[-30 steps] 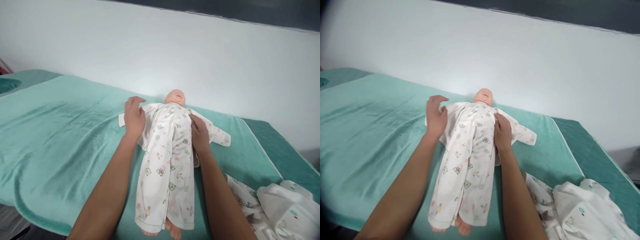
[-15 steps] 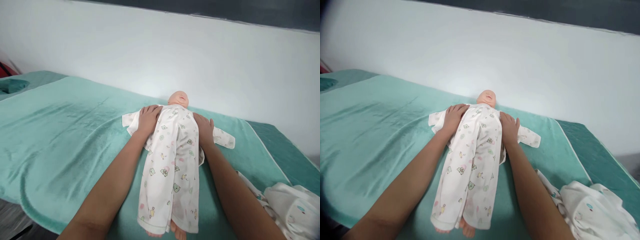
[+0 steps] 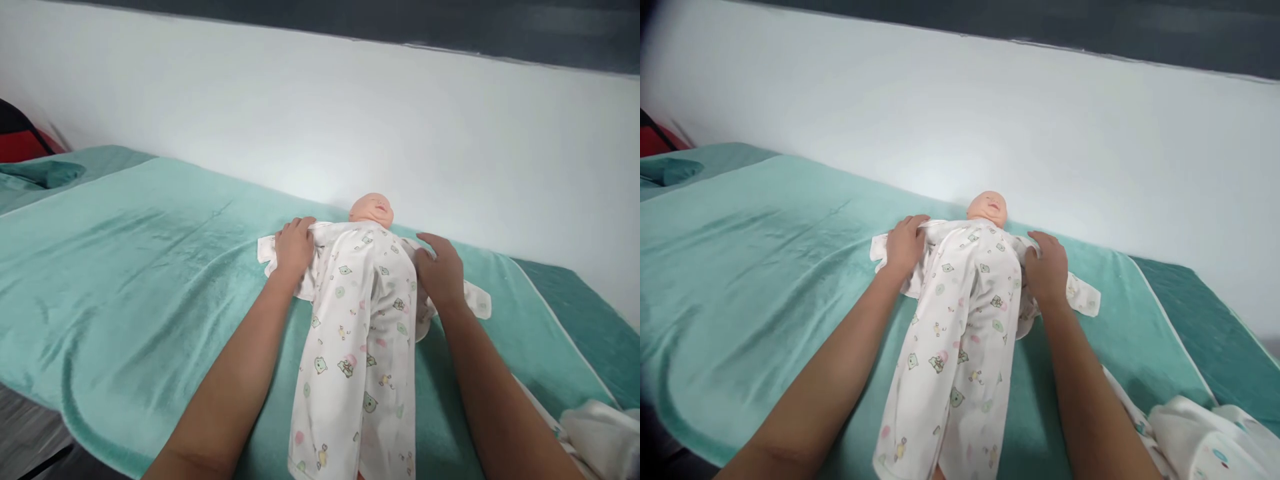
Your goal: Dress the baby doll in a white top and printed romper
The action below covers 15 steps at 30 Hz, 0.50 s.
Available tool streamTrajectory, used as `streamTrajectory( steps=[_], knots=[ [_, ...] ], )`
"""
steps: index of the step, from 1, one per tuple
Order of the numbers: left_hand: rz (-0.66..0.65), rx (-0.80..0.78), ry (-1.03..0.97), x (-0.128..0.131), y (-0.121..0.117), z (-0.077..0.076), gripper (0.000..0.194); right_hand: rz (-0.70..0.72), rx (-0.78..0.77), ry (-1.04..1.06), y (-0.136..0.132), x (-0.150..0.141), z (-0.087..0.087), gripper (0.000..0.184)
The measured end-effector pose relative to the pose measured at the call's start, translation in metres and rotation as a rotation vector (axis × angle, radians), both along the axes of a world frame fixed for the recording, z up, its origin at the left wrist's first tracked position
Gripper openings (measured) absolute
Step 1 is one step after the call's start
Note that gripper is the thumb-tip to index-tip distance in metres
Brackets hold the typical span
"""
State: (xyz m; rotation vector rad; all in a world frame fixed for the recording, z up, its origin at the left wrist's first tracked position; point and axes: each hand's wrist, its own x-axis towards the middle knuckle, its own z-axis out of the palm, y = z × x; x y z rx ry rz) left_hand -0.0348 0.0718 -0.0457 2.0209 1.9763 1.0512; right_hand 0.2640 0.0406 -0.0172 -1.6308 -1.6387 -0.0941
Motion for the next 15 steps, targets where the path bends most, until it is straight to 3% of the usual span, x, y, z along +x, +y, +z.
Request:
streamTrajectory(
  steps=[3, 6, 9, 12, 15],
  knots=[
    [0.004, -0.028, 0.031, 0.004, -0.002, 0.002, 0.043, 0.203, -0.015, -0.046, 0.002, -0.056, 0.029, 0.041],
    [-0.04, 0.013, 0.083, 0.005, -0.003, 0.003, 0.046, 0.331, -0.311, -0.42, 0.016, -0.124, 0.052, 0.035],
    [-0.052, -0.005, 0.117, 0.004, -0.004, 0.002, 0.048, 0.36, -0.55, -0.78, 0.036, -0.175, 0.058, 0.033],
    [-0.027, -0.04, 0.108, 0.001, -0.003, 0.001, 0.048, 0.363, -0.601, -0.841, 0.047, -0.187, 0.055, 0.042],
    [0.021, -0.031, 0.06, -0.002, -0.002, 0.0, 0.047, 0.369, -0.622, -0.852, 0.049, -0.169, 0.056, 0.049]
  ],
)
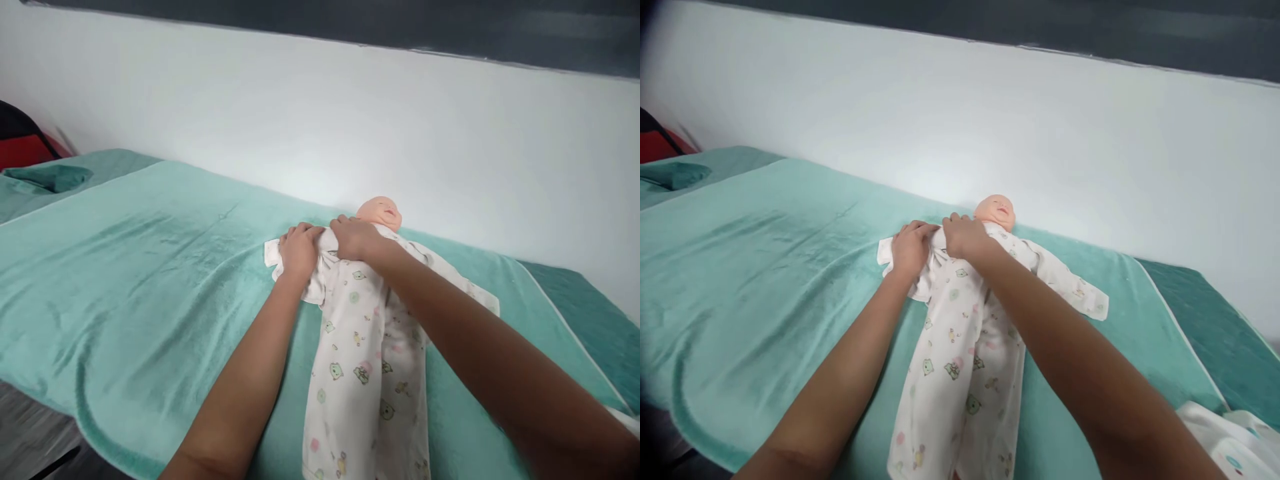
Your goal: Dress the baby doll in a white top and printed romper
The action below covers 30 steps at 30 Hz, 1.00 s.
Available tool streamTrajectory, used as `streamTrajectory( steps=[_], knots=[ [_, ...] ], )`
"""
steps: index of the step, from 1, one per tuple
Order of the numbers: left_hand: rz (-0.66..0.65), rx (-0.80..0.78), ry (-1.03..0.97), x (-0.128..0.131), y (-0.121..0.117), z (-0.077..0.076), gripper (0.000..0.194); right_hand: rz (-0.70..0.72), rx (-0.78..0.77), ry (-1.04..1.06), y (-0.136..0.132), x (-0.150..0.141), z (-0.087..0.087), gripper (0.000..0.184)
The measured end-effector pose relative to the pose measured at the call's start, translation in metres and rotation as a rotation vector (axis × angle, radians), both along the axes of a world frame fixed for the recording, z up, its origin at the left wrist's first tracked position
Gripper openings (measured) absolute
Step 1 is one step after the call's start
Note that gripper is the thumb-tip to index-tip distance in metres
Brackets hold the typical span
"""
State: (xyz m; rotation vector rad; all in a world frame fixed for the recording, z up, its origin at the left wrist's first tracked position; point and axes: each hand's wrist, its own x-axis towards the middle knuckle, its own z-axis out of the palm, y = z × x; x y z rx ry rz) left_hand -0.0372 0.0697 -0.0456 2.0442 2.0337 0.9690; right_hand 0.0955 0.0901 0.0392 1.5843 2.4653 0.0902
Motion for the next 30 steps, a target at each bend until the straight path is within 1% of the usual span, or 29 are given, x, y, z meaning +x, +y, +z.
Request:
streamTrajectory(
  steps=[3, 5, 7, 10, 12, 15, 18, 20, 22, 24, 26, 28, 30],
  knots=[
    [0.035, -0.013, -0.072, -0.002, 0.001, 0.0, 0.045, -0.034, -0.029, -0.015, 0.001, 0.021, 0.005, 0.047],
    [0.037, -0.024, -0.098, -0.002, 0.002, 0.0, 0.043, -0.027, -0.031, -0.034, 0.003, 0.024, 0.005, 0.042],
    [0.037, -0.035, -0.098, -0.002, 0.002, 0.0, 0.042, 0.03, -0.031, -0.066, 0.006, 0.017, 0.002, 0.037],
    [0.048, -0.045, -0.089, -0.002, 0.003, 0.001, 0.042, 0.117, -0.071, -0.1, 0.012, 0.001, -0.005, 0.032],
    [0.052, -0.03, -0.109, -0.002, 0.003, 0.001, 0.042, 0.132, -0.099, -0.109, 0.014, -0.005, -0.005, 0.026],
    [0.068, -0.021, -0.177, -0.004, 0.003, -0.001, 0.043, 0.13, -0.067, -0.126, 0.012, 0.003, 0.005, 0.025],
    [0.101, -0.059, -0.223, -0.005, 0.003, -0.002, 0.044, 0.099, 0.025, -0.148, 0.006, 0.021, 0.023, 0.027],
    [0.119, -0.088, -0.214, -0.006, 0.002, -0.002, 0.045, 0.059, 0.065, -0.14, 0.001, 0.032, 0.033, 0.026],
    [0.12, -0.081, -0.158, -0.005, 0.001, -0.001, 0.049, 0.03, 0.087, -0.112, -0.003, 0.035, 0.038, 0.027],
    [0.097, -0.007, -0.056, -0.002, 0.0, 0.001, 0.055, 0.037, 0.094, -0.085, -0.006, 0.028, 0.035, 0.029],
    [0.045, 0.076, 0.057, 0.001, 0.0, 0.002, 0.058, 0.072, 0.093, -0.062, -0.007, 0.014, 0.026, 0.032],
    [-0.002, 0.066, 0.125, 0.002, 0.0, 0.002, 0.054, 0.101, 0.07, -0.033, -0.006, -0.001, 0.017, 0.034],
    [-0.014, -0.005, 0.142, 0.001, 0.0, 0.001, 0.049, 0.109, 0.026, 0.011, -0.003, -0.008, 0.012, 0.037]
  ],
)
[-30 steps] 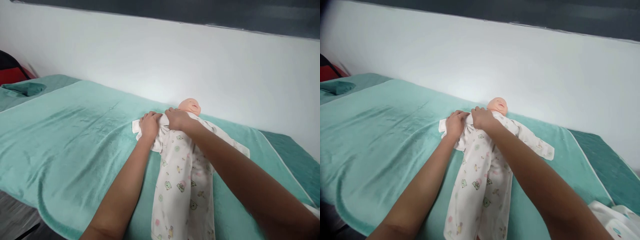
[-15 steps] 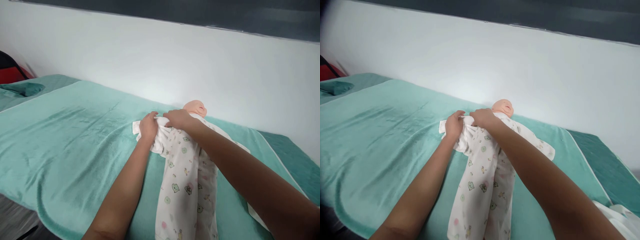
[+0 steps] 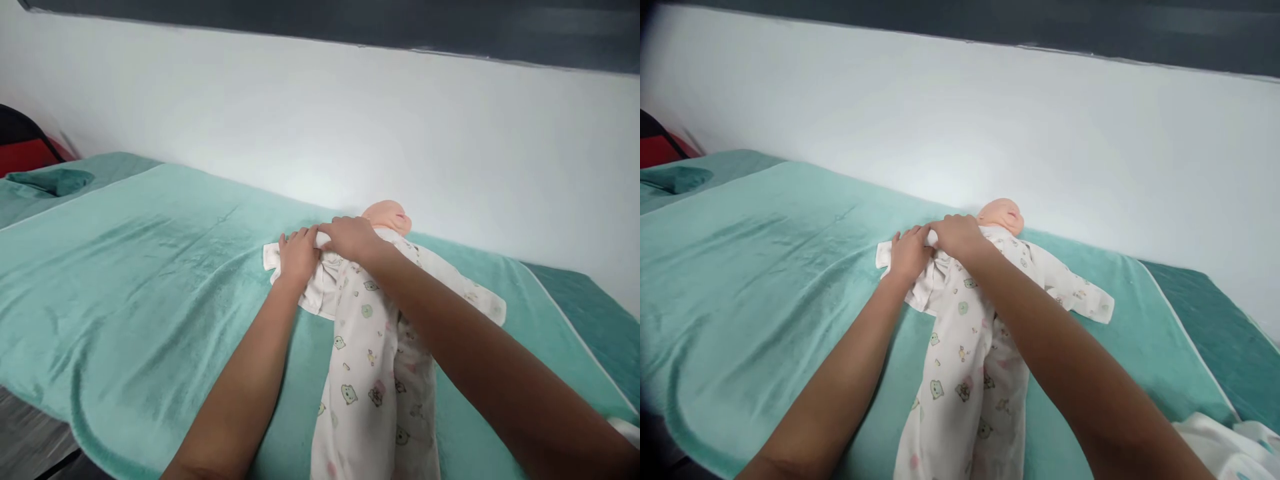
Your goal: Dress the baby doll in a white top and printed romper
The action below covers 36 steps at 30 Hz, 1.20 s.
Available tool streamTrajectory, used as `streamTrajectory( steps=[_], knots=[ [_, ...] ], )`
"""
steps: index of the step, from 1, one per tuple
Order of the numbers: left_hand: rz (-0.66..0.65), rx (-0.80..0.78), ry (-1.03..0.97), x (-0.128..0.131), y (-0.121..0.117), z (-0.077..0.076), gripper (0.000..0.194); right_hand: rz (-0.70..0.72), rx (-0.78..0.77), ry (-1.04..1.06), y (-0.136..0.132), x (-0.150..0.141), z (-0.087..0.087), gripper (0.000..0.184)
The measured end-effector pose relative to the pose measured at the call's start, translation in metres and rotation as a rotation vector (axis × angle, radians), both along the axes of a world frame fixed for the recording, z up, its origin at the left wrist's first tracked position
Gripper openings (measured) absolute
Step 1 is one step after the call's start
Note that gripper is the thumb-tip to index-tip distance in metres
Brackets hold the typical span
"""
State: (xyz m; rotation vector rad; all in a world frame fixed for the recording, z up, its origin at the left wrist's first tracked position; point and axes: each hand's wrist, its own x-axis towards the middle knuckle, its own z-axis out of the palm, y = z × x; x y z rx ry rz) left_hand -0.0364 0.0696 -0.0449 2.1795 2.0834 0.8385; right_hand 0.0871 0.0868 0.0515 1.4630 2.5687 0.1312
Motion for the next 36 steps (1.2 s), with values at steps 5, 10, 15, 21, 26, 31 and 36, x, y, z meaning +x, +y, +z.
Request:
streamTrajectory(
  steps=[5, 10, 15, 21, 26, 31, 36],
  knots=[
    [0.158, -0.017, -0.034, -0.01, 0.0, -0.002, 0.047, -0.056, 0.033, 0.39, -0.007, 0.044, 0.001, 0.045],
    [0.223, -0.022, -0.04, -0.012, 0.002, -0.005, 0.051, -0.405, 0.286, 0.74, -0.058, 0.142, -0.046, 0.054],
    [0.102, 0.011, -0.133, -0.005, -0.005, 0.008, 0.064, -0.618, 0.408, 0.685, -0.09, 0.188, -0.098, 0.061],
    [-0.457, -0.076, -0.36, 0.047, -0.041, 0.067, 0.049, -0.623, 0.436, 0.707, -0.073, 0.178, -0.093, 0.061],
    [-0.64, -0.138, 0.3, 0.13, -0.031, 0.088, 0.03, -0.657, 0.409, 0.82, -0.067, 0.189, -0.097, 0.06],
    [-0.658, -0.384, 0.569, 0.188, -0.002, 0.086, 0.03, -0.76, 0.414, 1.026, -0.068, 0.2, -0.096, 0.059],
    [-0.595, -0.408, 0.586, 0.203, 0.008, 0.087, 0.036, -0.817, 0.415, 1.088, -0.068, 0.204, -0.091, 0.054]
  ],
)
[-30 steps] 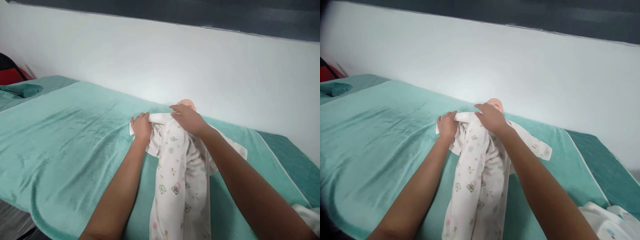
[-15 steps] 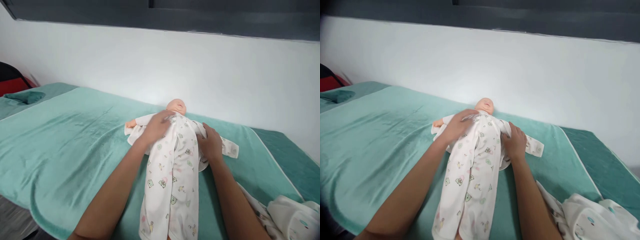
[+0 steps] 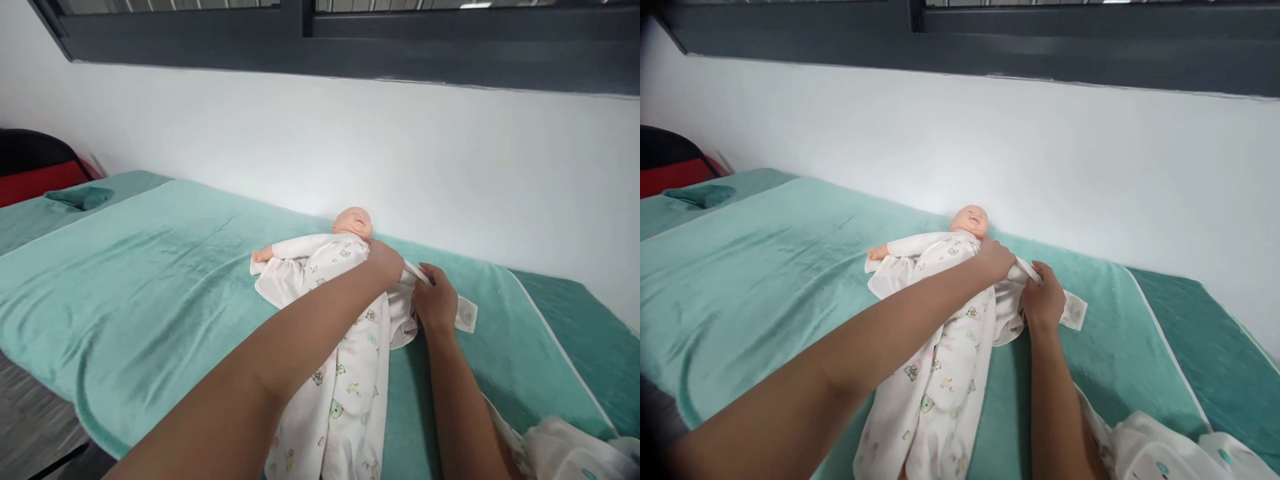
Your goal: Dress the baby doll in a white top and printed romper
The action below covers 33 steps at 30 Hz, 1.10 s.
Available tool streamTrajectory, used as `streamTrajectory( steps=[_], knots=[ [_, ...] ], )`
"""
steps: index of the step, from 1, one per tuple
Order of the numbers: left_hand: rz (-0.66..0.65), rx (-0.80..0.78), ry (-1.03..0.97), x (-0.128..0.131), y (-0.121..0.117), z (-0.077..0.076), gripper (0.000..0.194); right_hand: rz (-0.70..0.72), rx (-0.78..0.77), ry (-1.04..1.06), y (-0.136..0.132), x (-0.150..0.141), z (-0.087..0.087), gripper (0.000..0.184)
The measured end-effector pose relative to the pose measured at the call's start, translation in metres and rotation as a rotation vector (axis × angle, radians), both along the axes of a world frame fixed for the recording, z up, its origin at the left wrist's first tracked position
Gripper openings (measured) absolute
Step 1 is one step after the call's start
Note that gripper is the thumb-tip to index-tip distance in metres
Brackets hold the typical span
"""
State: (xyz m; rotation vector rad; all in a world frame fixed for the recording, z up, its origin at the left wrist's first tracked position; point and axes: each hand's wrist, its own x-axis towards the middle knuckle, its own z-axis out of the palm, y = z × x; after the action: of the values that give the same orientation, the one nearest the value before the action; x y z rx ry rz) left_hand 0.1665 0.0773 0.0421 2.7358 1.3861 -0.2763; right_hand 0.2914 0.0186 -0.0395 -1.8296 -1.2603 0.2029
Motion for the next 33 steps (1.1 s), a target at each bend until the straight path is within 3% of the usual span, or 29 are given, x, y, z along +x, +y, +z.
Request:
streamTrajectory(
  steps=[7, 13, 17, 21, 25, 28, 33],
  knots=[
    [0.002, 0.124, 0.02, -0.022, -0.011, 0.032, 0.047, -0.044, 0.095, 0.162, -0.001, 0.01, 0.005, 0.051],
    [0.093, 0.16, -0.002, -0.047, -0.025, 0.052, 0.055, -0.093, 0.178, 0.62, -0.001, 0.017, 0.003, 0.05],
    [0.128, 0.16, -0.029, -0.049, -0.025, 0.052, 0.054, -0.015, 0.229, 0.788, 0.002, 0.018, 0.001, 0.052],
    [0.124, 0.107, -0.079, -0.03, -0.019, 0.037, 0.049, 0.132, 0.354, 0.938, 0.002, 0.027, 0.001, 0.056],
    [0.097, 0.011, -0.141, -0.013, -0.021, 0.021, 0.04, 0.044, 0.494, 0.794, 0.003, 0.025, 0.002, 0.043],
    [0.072, 0.031, -0.272, -0.033, -0.029, 0.017, 0.031, 0.087, 0.55, 0.564, -0.001, -0.005, 0.007, 0.034],
    [0.281, 0.131, -0.715, -0.12, -0.035, -0.002, 0.031, 0.519, 0.122, 0.228, -0.017, -0.073, 0.016, 0.039]
  ],
)
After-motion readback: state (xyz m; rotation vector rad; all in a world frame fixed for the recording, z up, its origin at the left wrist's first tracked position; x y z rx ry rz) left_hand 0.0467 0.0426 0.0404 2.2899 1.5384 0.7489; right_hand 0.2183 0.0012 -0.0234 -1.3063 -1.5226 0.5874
